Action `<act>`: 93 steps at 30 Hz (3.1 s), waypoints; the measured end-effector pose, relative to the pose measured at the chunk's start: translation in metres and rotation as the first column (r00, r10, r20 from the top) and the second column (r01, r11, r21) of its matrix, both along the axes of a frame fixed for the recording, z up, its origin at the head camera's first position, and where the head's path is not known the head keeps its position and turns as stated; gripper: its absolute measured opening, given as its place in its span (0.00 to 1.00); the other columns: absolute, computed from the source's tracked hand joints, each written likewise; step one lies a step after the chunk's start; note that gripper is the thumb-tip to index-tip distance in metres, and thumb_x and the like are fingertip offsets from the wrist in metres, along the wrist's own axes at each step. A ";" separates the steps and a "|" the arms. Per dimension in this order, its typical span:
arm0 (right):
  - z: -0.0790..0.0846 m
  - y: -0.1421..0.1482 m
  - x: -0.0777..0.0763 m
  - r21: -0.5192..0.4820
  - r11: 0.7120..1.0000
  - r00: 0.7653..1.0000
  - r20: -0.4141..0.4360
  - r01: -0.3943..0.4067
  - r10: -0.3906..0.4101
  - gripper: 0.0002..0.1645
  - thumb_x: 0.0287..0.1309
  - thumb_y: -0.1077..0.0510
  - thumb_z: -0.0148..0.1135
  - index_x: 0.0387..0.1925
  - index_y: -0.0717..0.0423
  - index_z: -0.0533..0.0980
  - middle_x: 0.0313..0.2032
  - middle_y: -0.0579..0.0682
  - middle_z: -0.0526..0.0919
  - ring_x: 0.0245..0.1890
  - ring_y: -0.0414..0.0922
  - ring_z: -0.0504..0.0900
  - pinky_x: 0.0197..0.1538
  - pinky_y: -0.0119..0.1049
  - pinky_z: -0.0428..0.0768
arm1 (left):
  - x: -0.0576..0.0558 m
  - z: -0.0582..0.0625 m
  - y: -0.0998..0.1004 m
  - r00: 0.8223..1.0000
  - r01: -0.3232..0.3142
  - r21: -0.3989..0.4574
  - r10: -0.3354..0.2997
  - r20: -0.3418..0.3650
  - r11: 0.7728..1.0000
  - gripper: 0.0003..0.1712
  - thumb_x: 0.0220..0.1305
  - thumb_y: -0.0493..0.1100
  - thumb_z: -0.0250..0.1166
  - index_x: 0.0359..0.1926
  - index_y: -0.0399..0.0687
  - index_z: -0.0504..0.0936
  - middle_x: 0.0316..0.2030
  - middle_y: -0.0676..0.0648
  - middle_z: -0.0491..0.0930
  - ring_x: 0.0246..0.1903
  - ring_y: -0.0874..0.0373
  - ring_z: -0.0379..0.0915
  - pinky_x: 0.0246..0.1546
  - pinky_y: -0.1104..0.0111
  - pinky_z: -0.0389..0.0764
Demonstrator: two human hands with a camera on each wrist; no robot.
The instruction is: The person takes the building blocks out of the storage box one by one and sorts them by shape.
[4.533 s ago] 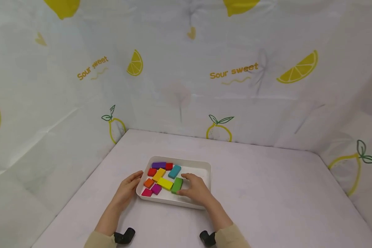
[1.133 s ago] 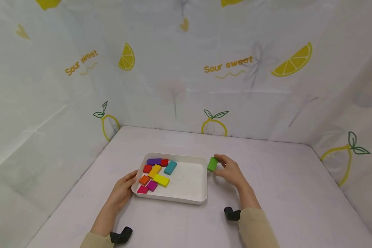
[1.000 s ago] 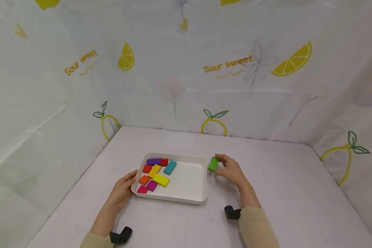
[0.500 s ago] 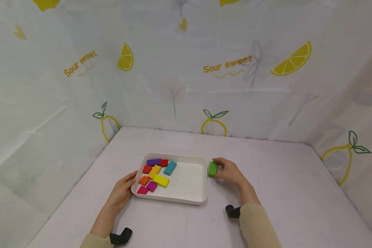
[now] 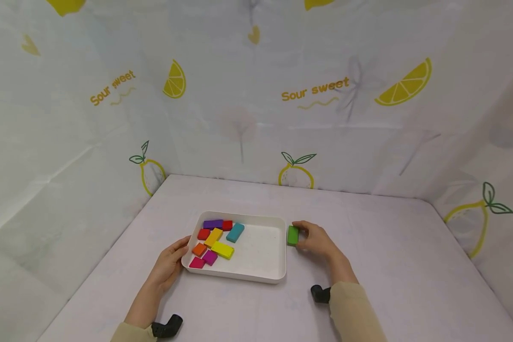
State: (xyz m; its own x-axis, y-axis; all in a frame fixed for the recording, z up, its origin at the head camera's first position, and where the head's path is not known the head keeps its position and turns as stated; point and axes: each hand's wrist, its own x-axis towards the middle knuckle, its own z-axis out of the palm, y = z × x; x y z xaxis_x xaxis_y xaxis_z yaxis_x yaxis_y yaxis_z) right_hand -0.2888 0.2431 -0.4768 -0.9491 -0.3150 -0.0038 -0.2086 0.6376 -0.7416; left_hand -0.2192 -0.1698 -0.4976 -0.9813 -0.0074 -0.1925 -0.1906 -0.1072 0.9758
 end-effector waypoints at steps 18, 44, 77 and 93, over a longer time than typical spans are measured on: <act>0.002 -0.003 0.001 0.040 0.999 0.999 0.025 0.028 -0.029 0.44 0.44 0.65 0.69 0.67 0.62 0.68 0.66 0.63 0.73 0.69 0.63 0.68 0.72 0.59 0.67 | 0.000 0.001 0.000 1.000 0.011 0.017 -0.011 -0.016 1.000 0.28 0.75 0.35 0.45 0.73 0.35 0.59 0.72 0.33 0.61 0.73 0.45 0.56 0.74 0.61 0.64; 0.046 -0.083 0.027 -0.235 0.958 0.981 -0.064 0.162 -0.182 0.28 0.59 0.56 0.68 0.60 0.59 0.76 0.57 0.60 0.82 0.60 0.56 0.80 0.65 0.48 0.78 | 0.001 0.000 -0.001 0.999 0.021 0.029 -0.020 -0.025 0.999 0.28 0.76 0.36 0.45 0.73 0.34 0.58 0.72 0.32 0.60 0.73 0.43 0.55 0.76 0.54 0.58; 0.006 -0.186 0.050 -0.214 0.969 0.992 0.004 0.120 -0.122 0.22 0.47 0.64 0.75 0.48 0.59 0.83 0.46 0.55 0.88 0.47 0.51 0.85 0.55 0.45 0.85 | 0.000 -0.001 -0.002 0.999 0.021 0.044 -0.019 -0.028 0.999 0.27 0.76 0.36 0.45 0.73 0.34 0.59 0.73 0.34 0.60 0.74 0.44 0.53 0.76 0.55 0.58; 0.004 -0.191 0.051 -0.167 0.982 0.995 -0.014 0.092 -0.096 0.24 0.45 0.71 0.73 0.48 0.62 0.83 0.45 0.56 0.88 0.46 0.50 0.85 0.54 0.44 0.86 | 0.000 -0.001 0.000 1.000 0.008 0.024 -0.007 -0.014 1.000 0.27 0.76 0.37 0.45 0.73 0.36 0.60 0.72 0.34 0.62 0.72 0.44 0.57 0.72 0.62 0.67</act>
State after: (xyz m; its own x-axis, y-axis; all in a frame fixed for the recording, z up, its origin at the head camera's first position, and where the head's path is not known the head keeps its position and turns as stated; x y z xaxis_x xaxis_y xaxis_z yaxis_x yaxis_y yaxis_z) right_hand -0.2378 0.0516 -0.4726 -0.9737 -0.2191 0.0618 -0.1707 0.5231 -0.8350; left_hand -0.2194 -0.1699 -0.4988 -0.9839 0.0046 -0.1786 -0.1776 -0.1297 0.9755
